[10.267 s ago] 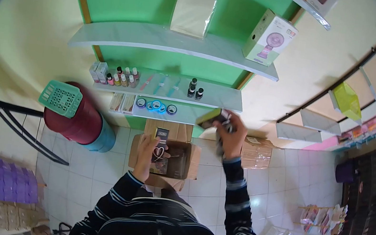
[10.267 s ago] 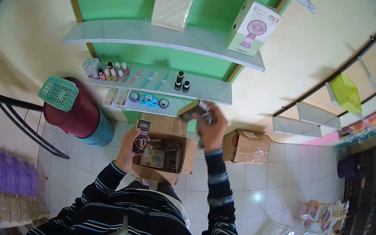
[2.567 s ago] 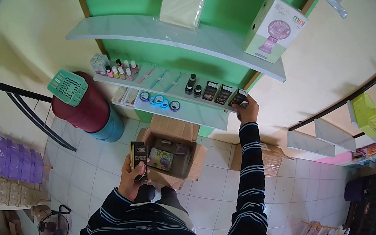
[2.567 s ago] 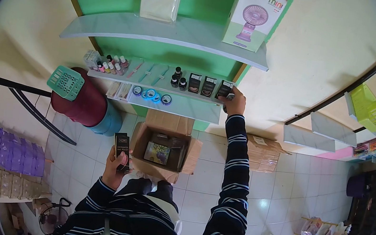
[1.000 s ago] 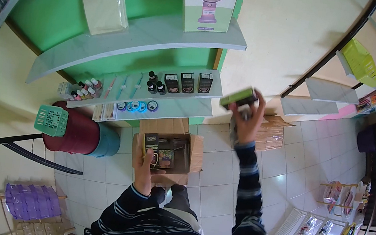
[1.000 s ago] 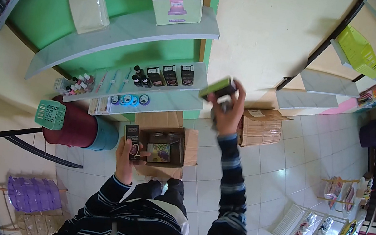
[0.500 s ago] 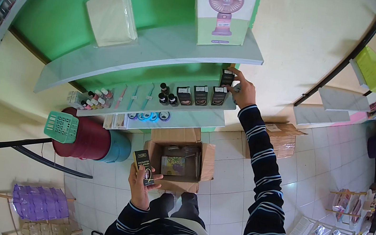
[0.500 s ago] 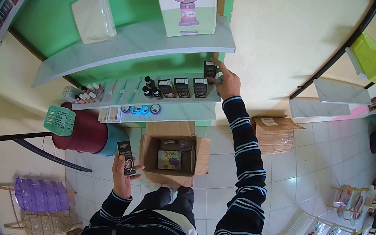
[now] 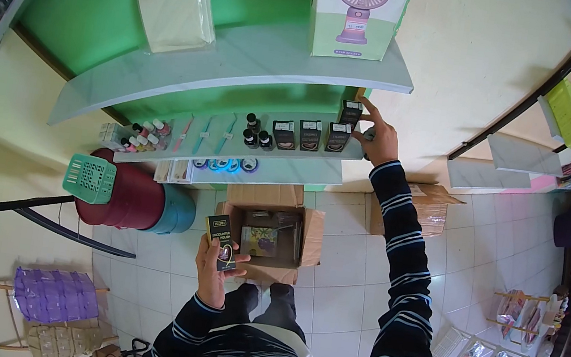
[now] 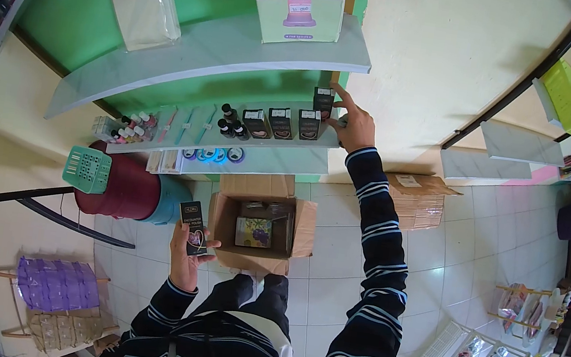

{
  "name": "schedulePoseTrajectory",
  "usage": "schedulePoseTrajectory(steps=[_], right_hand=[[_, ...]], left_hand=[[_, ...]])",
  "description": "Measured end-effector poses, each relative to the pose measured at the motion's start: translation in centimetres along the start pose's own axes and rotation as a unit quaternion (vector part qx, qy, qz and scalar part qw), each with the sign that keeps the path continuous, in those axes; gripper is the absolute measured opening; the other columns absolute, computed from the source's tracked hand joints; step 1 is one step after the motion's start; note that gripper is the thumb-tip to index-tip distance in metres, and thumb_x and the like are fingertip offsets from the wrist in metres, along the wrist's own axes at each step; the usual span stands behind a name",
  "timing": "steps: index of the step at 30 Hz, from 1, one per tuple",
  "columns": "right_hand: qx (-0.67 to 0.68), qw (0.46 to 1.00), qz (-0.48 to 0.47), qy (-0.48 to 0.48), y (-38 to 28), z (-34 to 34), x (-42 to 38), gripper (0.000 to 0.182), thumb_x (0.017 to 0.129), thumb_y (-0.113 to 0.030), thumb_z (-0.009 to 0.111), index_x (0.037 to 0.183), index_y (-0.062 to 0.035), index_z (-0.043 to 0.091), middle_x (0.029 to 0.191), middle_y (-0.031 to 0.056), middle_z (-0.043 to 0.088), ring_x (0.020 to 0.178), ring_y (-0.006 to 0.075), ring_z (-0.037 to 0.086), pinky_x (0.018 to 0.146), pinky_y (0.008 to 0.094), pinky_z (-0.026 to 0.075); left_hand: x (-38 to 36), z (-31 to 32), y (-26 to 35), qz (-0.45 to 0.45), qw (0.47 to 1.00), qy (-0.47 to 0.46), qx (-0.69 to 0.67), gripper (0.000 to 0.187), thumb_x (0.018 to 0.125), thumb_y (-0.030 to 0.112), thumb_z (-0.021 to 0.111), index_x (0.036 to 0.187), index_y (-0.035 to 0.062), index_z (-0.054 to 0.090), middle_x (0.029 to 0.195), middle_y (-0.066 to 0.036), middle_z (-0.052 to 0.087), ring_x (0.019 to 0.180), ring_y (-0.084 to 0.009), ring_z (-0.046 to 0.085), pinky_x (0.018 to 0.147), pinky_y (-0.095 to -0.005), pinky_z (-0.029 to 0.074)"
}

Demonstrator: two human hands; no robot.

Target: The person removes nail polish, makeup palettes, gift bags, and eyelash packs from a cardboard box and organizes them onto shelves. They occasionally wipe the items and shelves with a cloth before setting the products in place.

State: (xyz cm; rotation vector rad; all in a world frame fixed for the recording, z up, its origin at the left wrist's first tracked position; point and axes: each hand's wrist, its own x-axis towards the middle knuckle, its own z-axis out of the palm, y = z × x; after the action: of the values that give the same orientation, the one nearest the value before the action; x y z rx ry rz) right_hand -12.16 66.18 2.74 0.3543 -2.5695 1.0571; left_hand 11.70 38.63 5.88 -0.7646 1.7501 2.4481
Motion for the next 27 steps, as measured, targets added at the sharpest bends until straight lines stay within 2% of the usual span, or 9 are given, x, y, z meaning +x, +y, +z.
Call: schedulePoseTrajectory(steps=[4,8,9,12,16,18,22,24,27], right_hand=[[0.008,0.998,0.028,0.057,-0.7,-1.4,-1.2,0.073,0.058,-0.008,0.072,0.121,-0.0261,0.04,0.089,0.0037,0.062,0.057,0.0217,0.058,0.058,0.0316,0.047],[0.146,0.973,0.02,0.175,-6.6,-3.4,-5.8,0.041,0.065,0.0,0.067,0.104,-0.0062,0.053,0.083,0.006,0.063,0.059,0.0063,0.05,0.055,0.0212,0.041],[0.244,0.959,0.129,0.063,-9.3,-3.6,-7.7,0.032,0.066,-0.002,0.067,0.096,-0.0041,0.056,0.084,0.0053,0.063,0.066,0.0067,0.051,0.059,0.0221,0.042],[0.345,0.91,0.004,-0.229,-14.3,-3.8,-9.8,0.03,0.065,-0.012,0.07,0.091,-0.0017,0.059,0.078,0.0096,0.062,0.069,0.0113,0.056,0.064,0.024,0.043],[0.318,0.895,-0.039,-0.31,-16.0,-4.8,-8.9,0.032,0.062,-0.011,0.072,0.09,0.0001,0.06,0.073,0.0103,0.061,0.064,0.0135,0.056,0.062,0.0244,0.044],[0.317,0.904,-0.092,-0.273,-16.2,-5.8,-8.1,0.03,0.061,-0.007,0.072,0.088,-0.0007,0.061,0.072,0.0094,0.06,0.06,0.0124,0.054,0.059,0.0229,0.044],[0.123,0.99,-0.063,-0.023,-17.2,-8.3,-4.9,0.028,0.061,0.001,0.069,0.088,-0.0029,0.061,0.073,0.0079,0.061,0.06,0.014,0.056,0.054,0.0222,0.044],[0.087,0.971,-0.202,0.098,-15.3,-6.5,-2.2,0.031,0.059,0.001,0.07,0.089,-0.0044,0.06,0.075,0.0073,0.061,0.062,0.0191,0.059,0.054,0.0234,0.045],[-0.004,0.967,-0.239,0.093,-12.3,-4.4,0.4,0.031,0.061,-0.006,0.07,0.091,-0.0076,0.061,0.079,0.0071,0.062,0.066,0.0242,0.059,0.057,0.0277,0.047]], left_hand=[[-0.2,-0.1,0.0,-0.004,1.0,-0.022,-0.001,0.034,0.084,0.041,0.044,0.104,0.0138,0.042,0.082,-0.004,0.055,0.072,-0.0202,0.062,0.049,-0.0261,0.052],[-0.6,1.0,0.8,-0.018,0.996,-0.087,-0.024,0.033,0.086,0.035,0.043,0.108,0.0106,0.039,0.085,-0.006,0.055,0.074,-0.0183,0.06,0.05,-0.024,0.05],[-0.8,1.2,1.0,-0.026,0.991,-0.128,-0.015,0.032,0.086,0.03,0.044,0.109,0.0087,0.037,0.086,-0.006,0.055,0.075,-0.0162,0.059,0.052,-0.022,0.048],[-0.8,2.0,1.7,0.008,0.962,-0.268,0.057,0.035,0.086,0.025,0.046,0.113,0.0058,0.035,0.088,-0.006,0.054,0.072,-0.0136,0.057,0.052,-0.0224,0.046],[-1.2,3.5,3.2,0.018,0.942,-0.317,0.106,0.037,0.084,0.016,0.05,0.115,0.0047,0.032,0.099,-0.007,0.049,0.086,-0.0131,0.053,0.072,-0.0234,0.043],[-1.0,3.7,3.2,0.053,0.94,-0.326,0.084,0.044,0.083,0.014,0.052,0.119,0.0051,0.03,0.105,-0.011,0.046,0.099,-0.0167,0.048,0.082,-0.0272,0.039],[-1.0,2.4,4.2,0.174,0.948,-0.243,0.111,0.059,0.079,0.018,0.055,0.128,0.008,0.024,0.118,-0.016,0.041,0.111,-0.0255,0.039,0.089,-0.0398,0.034],[-1.2,1.1,4.5,0.184,0.95,-0.204,0.147,0.058,0.079,0.019,0.055,0.127,0.0072,0.025,0.12,-0.015,0.041,0.112,-0.0259,0.04,0.09,-0.0415,0.033],[-1.4,-1.0,4.1,0.182,0.956,-0.171,0.155,0.057,0.078,0.019,0.056,0.126,0.0067,0.027,0.119,-0.016,0.042,0.111,-0.0264,0.04,0.09,-0.0423,0.034]])
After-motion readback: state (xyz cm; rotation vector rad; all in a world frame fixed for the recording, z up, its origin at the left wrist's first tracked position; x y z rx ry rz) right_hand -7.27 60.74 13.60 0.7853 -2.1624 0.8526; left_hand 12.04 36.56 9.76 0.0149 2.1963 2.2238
